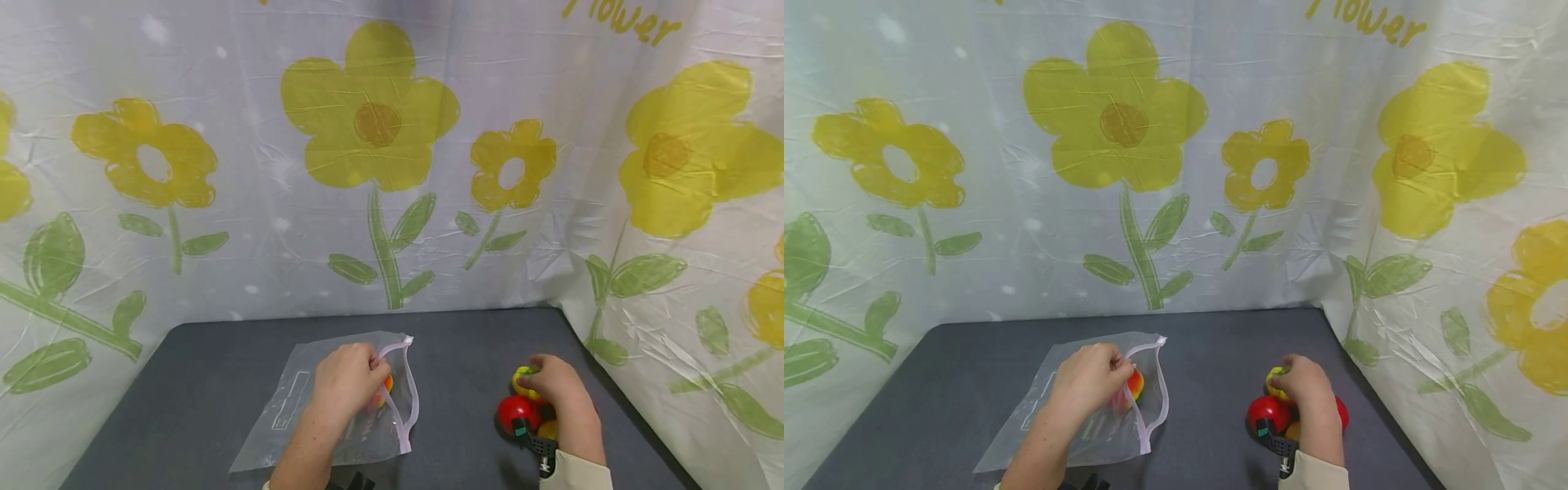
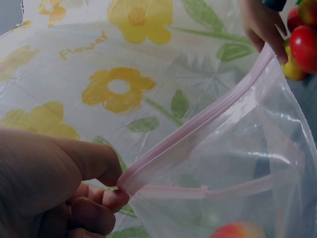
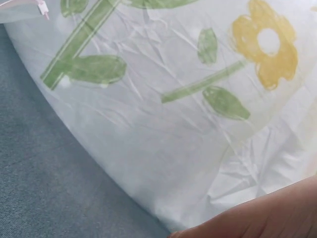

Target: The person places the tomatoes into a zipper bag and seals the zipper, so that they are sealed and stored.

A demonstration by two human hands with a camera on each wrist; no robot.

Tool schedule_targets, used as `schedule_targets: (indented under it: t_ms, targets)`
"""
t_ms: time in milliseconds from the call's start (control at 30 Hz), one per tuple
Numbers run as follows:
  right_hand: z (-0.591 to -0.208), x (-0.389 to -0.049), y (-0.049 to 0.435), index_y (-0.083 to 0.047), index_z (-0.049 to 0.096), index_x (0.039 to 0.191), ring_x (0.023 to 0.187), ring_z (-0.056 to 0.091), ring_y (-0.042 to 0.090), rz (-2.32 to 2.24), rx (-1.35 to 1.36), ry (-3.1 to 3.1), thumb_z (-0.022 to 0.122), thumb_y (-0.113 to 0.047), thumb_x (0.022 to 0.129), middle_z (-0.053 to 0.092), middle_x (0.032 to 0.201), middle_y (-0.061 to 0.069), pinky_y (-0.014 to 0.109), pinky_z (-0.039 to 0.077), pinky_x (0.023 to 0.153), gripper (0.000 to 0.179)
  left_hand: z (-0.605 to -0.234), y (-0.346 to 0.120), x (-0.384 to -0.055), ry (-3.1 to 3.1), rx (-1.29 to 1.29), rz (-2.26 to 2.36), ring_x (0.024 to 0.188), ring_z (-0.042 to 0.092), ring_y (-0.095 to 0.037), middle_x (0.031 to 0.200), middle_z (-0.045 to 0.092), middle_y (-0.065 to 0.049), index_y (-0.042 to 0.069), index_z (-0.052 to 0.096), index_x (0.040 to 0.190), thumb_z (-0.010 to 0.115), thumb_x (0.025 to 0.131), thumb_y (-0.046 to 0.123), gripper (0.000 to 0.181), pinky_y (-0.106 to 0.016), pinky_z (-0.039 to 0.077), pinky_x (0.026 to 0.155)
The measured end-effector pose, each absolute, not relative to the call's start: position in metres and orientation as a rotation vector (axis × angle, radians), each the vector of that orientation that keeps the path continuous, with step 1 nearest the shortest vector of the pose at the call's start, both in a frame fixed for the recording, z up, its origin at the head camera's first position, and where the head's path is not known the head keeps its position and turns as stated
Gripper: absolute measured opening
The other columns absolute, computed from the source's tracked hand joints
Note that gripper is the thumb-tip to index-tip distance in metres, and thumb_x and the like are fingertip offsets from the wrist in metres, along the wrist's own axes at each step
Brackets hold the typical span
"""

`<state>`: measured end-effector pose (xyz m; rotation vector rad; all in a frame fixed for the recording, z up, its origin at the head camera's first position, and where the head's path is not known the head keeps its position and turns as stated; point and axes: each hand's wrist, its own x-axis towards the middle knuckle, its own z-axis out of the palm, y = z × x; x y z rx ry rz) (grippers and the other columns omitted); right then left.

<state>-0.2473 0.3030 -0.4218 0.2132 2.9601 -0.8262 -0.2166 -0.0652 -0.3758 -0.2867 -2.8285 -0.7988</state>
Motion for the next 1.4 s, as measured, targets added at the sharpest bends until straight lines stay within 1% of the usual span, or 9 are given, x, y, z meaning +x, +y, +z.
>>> schedule_targets:
  t_ms: [133,433,667,900,1067,1400]
  targets:
    - [-0.426,-0.249,0.303,0.010,0.063,0.123,0.096,0.058,0.041,-0.794,0.166,2.997,0.077,-0.021,0.084,0.064,0.112,0.031,0.058,0.046,0.089,0.051,-0.375,-0.065,-0.216,-2.833,-0.286,-0.789,0.045,0.040,-0.012,0.048,0.043,0.008,0.018,0.043,0.057,0.058,0.084,0.019,0.031,-0.031,0.023,0.047]
    - [-0.430,-0.252,0.300,0.008,0.066,0.117,0.092,0.059,0.038,-0.777,0.127,3.032,0.078,-0.017,0.083,0.066,0.105,0.026,0.057,0.047,0.086,0.044,-0.374,-0.064,-0.215,-2.830,-0.288,-0.805,0.045,0.040,-0.012,0.046,0.042,0.009,0.018,0.042,0.056,0.057,0.084,0.018,0.032,-0.031,0.022,0.047]
    - [-0.428,-0.253,0.295,0.006,0.066,0.120,0.095,0.059,0.038,-0.789,0.137,3.031,0.079,-0.017,0.083,0.065,0.110,0.026,0.056,0.047,0.085,0.045,-0.375,-0.065,-0.215,-2.834,-0.290,-0.802,0.045,0.039,-0.012,0.047,0.042,0.008,0.018,0.043,0.056,0.057,0.085,0.019,0.032,-0.030,0.022,0.047]
    - [-0.428,-0.256,0.287,0.005,0.068,0.121,0.100,0.060,0.040,-0.787,0.082,3.094,0.080,-0.017,0.081,0.065,0.117,0.028,0.057,0.046,0.087,0.047,-0.375,-0.065,-0.215,-2.830,-0.295,-0.798,0.045,0.041,-0.012,0.047,0.044,0.009,0.018,0.044,0.057,0.058,0.085,0.019,0.032,-0.031,0.024,0.047]
    - [-0.428,-0.257,0.279,0.004,0.068,0.120,0.100,0.060,0.040,-0.786,0.027,3.167,0.081,-0.015,0.080,0.064,0.116,0.026,0.057,0.047,0.087,0.046,-0.375,-0.066,-0.215,-2.835,-0.294,-0.793,0.045,0.041,-0.012,0.047,0.043,0.009,0.017,0.044,0.057,0.058,0.085,0.019,0.032,-0.030,0.023,0.047]
    - [-0.424,-0.257,0.263,0.002,0.068,0.122,0.106,0.058,0.044,-0.836,-0.034,3.273,0.077,-0.014,0.084,0.059,0.123,0.027,0.059,0.048,0.090,0.042,-0.374,-0.065,-0.215,-2.845,-0.281,-0.798,0.046,0.041,-0.013,0.048,0.044,0.008,0.017,0.043,0.057,0.056,0.085,0.019,0.031,-0.031,0.023,0.047]
